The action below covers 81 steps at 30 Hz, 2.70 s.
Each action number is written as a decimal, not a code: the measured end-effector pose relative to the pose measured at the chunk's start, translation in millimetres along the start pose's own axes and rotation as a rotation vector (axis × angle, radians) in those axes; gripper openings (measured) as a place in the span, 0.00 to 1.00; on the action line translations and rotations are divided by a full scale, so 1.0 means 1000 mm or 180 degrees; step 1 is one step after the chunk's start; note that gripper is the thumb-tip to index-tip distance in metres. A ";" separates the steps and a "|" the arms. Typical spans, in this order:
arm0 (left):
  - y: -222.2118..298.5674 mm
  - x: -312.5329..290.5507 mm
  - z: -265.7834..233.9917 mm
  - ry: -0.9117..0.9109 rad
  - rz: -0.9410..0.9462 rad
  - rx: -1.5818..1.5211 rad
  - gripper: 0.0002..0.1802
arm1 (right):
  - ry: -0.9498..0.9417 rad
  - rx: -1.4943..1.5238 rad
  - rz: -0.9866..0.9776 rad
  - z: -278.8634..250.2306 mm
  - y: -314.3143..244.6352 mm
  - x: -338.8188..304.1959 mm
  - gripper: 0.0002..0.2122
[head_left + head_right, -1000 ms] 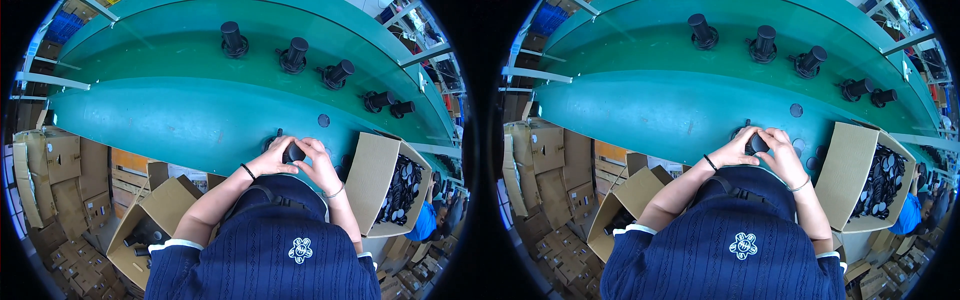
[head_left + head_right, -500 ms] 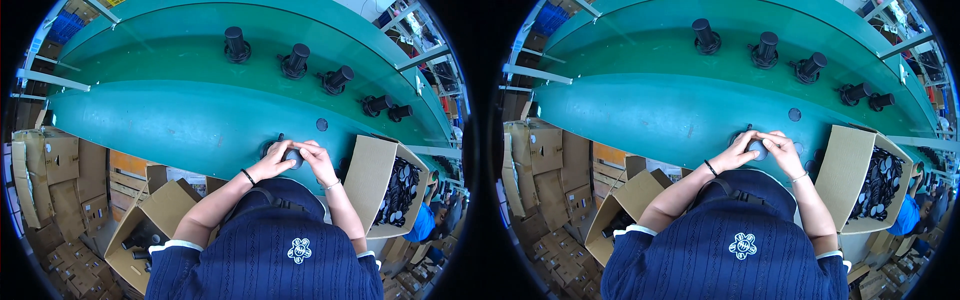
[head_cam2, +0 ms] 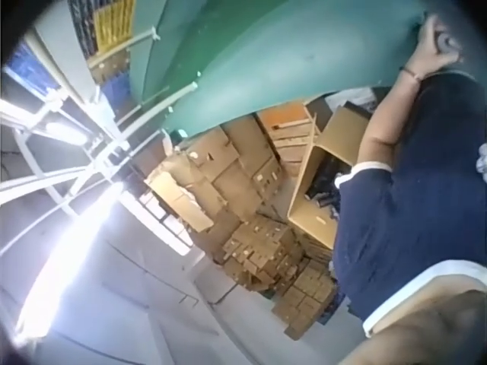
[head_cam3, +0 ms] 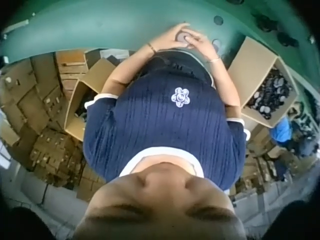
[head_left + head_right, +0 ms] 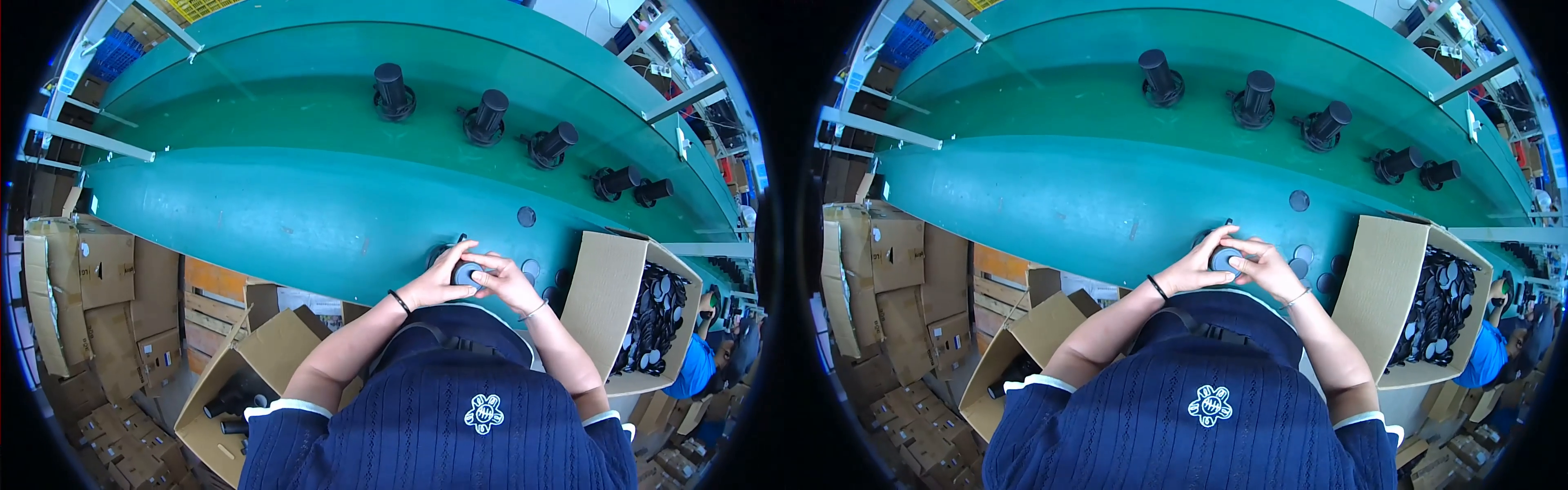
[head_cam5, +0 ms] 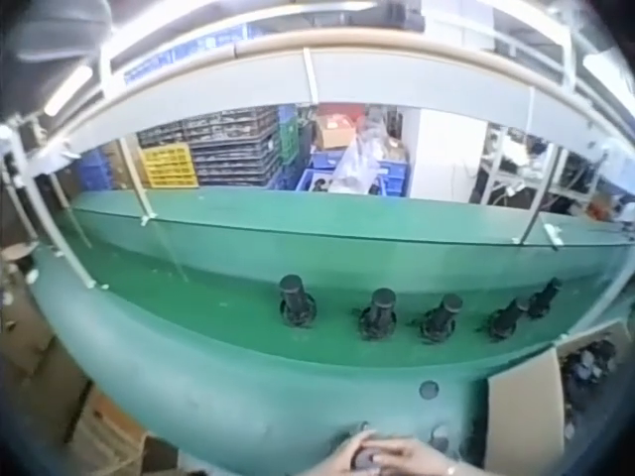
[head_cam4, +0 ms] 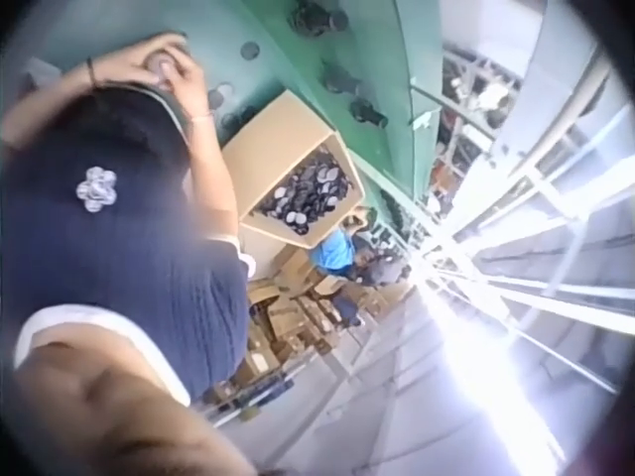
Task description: The person assembles black cylindrical components by hand, attaching circular lids to cylindrical bases and placing the completed components onto a production line.
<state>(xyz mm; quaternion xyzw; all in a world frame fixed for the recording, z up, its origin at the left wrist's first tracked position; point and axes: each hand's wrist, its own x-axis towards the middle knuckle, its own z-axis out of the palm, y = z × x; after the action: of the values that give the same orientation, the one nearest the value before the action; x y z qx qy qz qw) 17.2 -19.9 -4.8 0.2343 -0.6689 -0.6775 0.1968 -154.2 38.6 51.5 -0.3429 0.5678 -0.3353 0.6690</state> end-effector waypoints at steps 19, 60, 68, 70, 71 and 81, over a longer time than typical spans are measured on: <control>0.002 -0.001 0.007 0.0060 0.0066 0.0215 0.50 | -0.0183 0.0317 0.0342 -0.012 0.006 0.003 0.18; -0.035 0.137 -0.351 0.4082 -0.0044 0.1632 0.42 | 0.2880 -0.3375 -0.0503 -0.098 0.066 0.079 0.21; -0.007 0.009 -0.326 0.3221 -0.0330 0.0466 0.21 | 0.2297 -0.3792 -0.0430 -0.123 0.070 0.081 0.26; 0.012 -0.066 -0.302 0.3306 -0.0349 0.0824 0.12 | 0.2149 -0.3779 -0.0635 -0.120 0.075 0.084 0.25; 0.020 -0.106 -0.287 0.3586 -0.0355 0.0990 0.12 | 0.2004 -0.3677 -0.0834 -0.114 0.080 0.087 0.25; 0.080 -0.428 -0.079 0.7153 -0.0476 0.1333 0.10 | -0.0253 -0.3106 -0.1724 -0.009 0.074 0.088 0.20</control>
<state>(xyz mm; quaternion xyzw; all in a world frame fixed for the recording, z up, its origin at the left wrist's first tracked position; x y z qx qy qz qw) 407.1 161.8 98.8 0.7745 -0.1992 0.0294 0.5996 -147.7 4.4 -58.8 -0.7588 0.5232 -0.1803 0.3436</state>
